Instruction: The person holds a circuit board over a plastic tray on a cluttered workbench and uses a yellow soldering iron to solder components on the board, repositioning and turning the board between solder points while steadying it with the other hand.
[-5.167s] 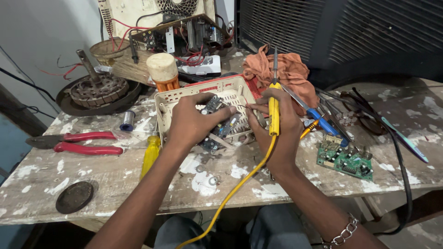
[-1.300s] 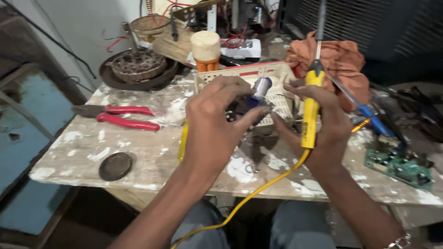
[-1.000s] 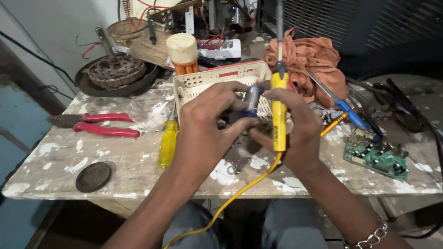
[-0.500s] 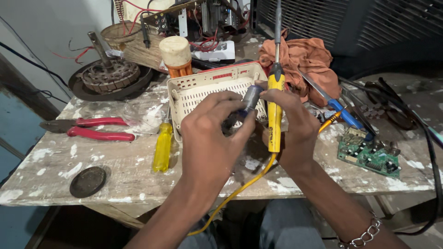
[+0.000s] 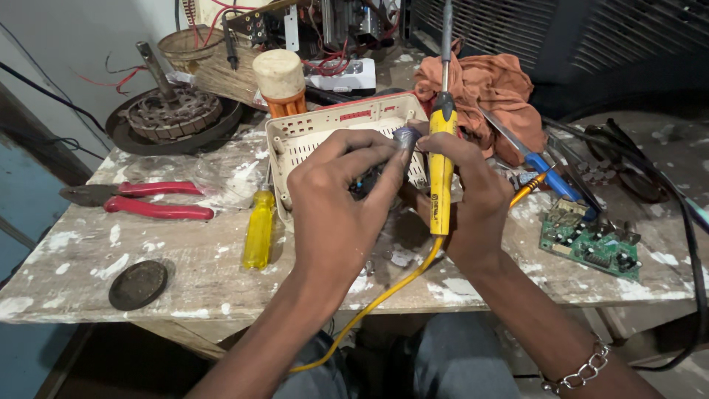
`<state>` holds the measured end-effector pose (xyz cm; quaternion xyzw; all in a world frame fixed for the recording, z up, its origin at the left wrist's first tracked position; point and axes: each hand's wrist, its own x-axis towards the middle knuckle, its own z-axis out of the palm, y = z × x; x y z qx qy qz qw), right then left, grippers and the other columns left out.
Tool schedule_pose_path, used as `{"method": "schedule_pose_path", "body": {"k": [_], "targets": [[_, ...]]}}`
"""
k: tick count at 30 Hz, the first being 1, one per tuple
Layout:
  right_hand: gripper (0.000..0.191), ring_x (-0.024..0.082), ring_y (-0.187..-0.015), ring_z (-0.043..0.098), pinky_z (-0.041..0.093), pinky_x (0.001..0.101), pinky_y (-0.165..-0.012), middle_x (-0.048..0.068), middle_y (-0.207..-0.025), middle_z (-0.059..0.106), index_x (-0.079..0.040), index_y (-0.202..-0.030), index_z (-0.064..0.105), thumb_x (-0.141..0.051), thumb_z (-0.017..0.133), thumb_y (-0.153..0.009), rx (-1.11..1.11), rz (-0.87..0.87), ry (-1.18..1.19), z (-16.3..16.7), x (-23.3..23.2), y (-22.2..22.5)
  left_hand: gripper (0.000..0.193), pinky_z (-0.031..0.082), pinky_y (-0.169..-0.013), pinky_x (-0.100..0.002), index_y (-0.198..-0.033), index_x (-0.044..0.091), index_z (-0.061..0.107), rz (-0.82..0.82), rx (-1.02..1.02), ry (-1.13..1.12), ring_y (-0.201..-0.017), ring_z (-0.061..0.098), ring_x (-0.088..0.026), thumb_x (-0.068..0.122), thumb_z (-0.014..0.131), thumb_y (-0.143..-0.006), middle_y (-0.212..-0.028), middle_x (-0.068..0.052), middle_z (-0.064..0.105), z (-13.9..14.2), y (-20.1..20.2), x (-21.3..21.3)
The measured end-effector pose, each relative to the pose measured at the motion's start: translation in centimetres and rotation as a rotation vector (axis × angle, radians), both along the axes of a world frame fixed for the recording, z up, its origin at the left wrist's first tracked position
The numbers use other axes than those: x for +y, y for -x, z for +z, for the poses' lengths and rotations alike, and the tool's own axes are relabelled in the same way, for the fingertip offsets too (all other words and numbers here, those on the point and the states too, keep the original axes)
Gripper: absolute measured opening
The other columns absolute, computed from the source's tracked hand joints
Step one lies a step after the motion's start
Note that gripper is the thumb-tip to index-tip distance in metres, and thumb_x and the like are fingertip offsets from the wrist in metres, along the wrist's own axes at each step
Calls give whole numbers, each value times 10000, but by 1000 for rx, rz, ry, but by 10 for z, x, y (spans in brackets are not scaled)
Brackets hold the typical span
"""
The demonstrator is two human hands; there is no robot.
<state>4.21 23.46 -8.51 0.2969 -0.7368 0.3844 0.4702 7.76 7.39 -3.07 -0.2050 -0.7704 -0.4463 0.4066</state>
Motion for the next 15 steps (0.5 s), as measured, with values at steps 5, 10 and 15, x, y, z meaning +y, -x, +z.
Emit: {"method": "schedule_pose_path", "body": {"k": [5,10,15], "targets": [[540,186,-943,735,572,302,-835,86,-1170,719,-74,-1268,615,-25,892,-807,-16,11,4,-2,0,-1,140,595,-780,-305,-1012,-6,789,-33,24,-9,-863,768,-200,72,779,-895,-991,-94,760,-2,0,-3],[550,179,-898,725,568,303,-805,82,-1144,720,-76,-1263,619,-29,899,-793,-29,8,7,-3,1,1,140,593,-789,-300,-1015,-5,789,-65,39,13,-872,766,-190,65,784,-895,-997,-83,761,-4,2,-6],[583,193,-998,736,582,316,-877,83,-1196,706,-77,-1294,603,-88,931,-813,33,4,-5,-5,2,4,180,600,-852,-297,-1052,43,814,-123,-1,45,-950,781,-187,105,812,-884,-1084,-70,780,-3,8,-16]]}}
